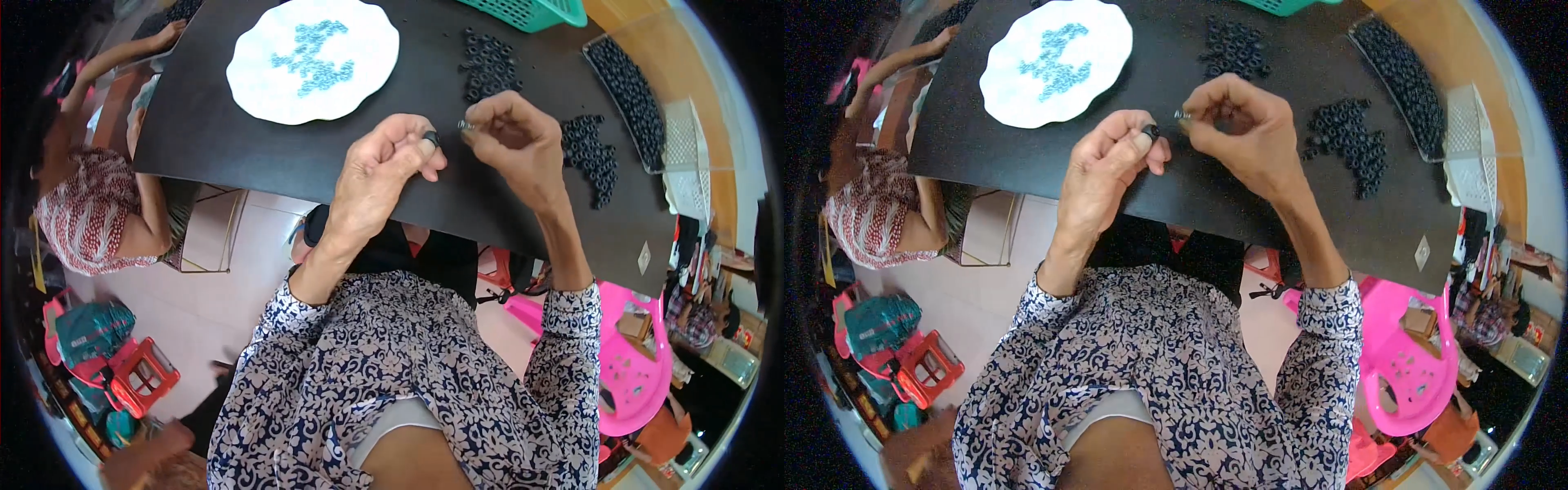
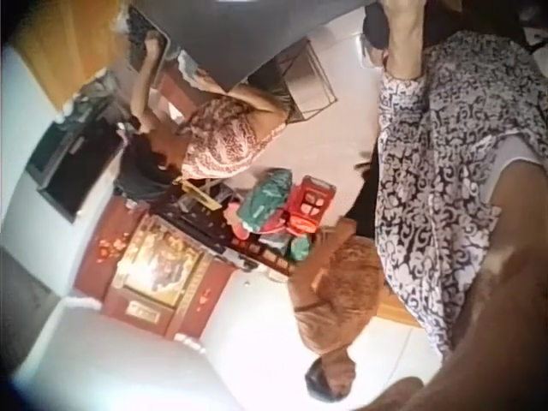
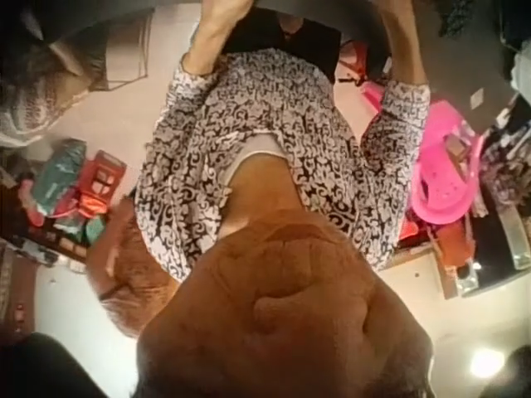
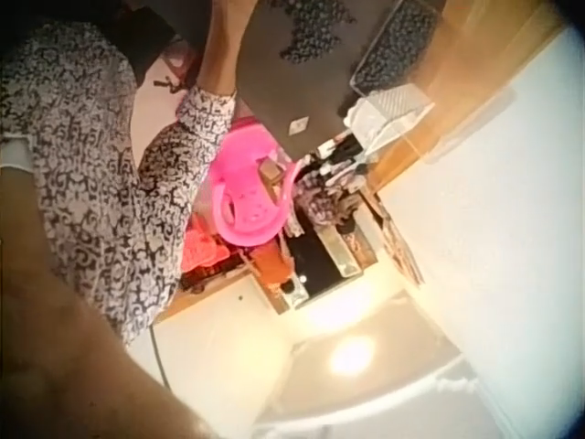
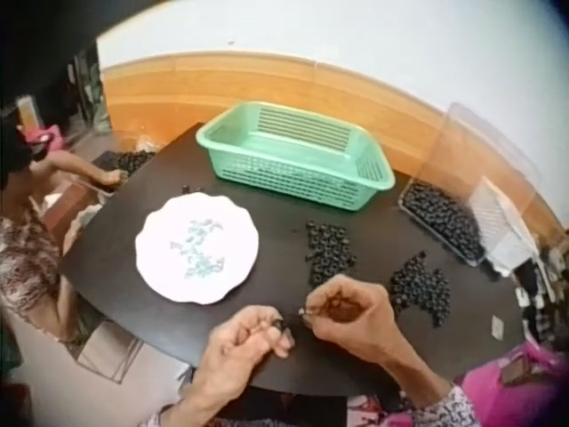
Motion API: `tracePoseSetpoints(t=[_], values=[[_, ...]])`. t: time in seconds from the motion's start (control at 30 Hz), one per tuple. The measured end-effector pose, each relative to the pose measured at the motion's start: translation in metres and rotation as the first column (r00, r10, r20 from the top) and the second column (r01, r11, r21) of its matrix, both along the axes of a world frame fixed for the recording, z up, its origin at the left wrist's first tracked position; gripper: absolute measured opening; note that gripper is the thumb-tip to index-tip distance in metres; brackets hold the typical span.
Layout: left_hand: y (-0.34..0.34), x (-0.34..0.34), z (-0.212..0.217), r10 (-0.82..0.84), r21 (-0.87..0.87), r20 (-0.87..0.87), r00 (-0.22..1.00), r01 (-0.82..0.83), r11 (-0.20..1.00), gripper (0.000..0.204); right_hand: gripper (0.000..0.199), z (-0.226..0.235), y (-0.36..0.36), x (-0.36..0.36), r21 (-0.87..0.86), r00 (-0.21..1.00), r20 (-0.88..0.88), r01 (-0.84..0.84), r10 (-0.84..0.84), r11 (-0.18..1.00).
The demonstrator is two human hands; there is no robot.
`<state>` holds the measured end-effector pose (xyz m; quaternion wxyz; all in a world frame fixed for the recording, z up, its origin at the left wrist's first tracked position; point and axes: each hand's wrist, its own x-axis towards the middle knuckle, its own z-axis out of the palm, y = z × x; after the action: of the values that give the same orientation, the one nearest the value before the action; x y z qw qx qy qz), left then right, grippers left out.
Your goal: The person is manually inserting small light-blue beads into black circular ring-like components.
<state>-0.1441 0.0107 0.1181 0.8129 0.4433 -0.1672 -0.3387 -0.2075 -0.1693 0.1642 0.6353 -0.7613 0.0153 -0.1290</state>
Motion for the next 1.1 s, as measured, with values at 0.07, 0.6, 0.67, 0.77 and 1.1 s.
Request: tracePoseSetpoints(t=[0.07,0.6,0.67,0.77,1.1], values=[[-0.006,-0.003,0.001,-0.017,0.006,0.020,1.000,0.017,1.000,0.016,0.017,-0.005,0.000,-0.013,0.042,1.000,-0.019,0.005,-0.004,0.999],[-0.021,-0.007,0.004,-0.028,0.158,0.210,0.977,-0.006,0.987,0.015,0.014,-0.027,-0.009,-0.023,0.002,1.000,-0.009,0.001,-0.001,1.000],[-0.024,-0.005,0.003,-0.033,0.153,0.200,0.979,0.002,0.988,0.015,0.013,-0.029,-0.012,-0.023,-0.013,1.000,-0.017,0.014,-0.014,1.000],[-0.029,-0.001,0.002,-0.068,0.168,0.175,0.982,0.039,0.985,0.015,0.015,-0.033,-0.017,-0.023,0.023,0.999,-0.039,0.006,-0.005,1.000],[-0.032,0.012,-0.005,-0.141,0.133,0.091,0.986,0.129,0.983,0.020,0.020,-0.033,-0.019,-0.017,0.186,0.995,-0.096,0.012,0.006,0.982]])
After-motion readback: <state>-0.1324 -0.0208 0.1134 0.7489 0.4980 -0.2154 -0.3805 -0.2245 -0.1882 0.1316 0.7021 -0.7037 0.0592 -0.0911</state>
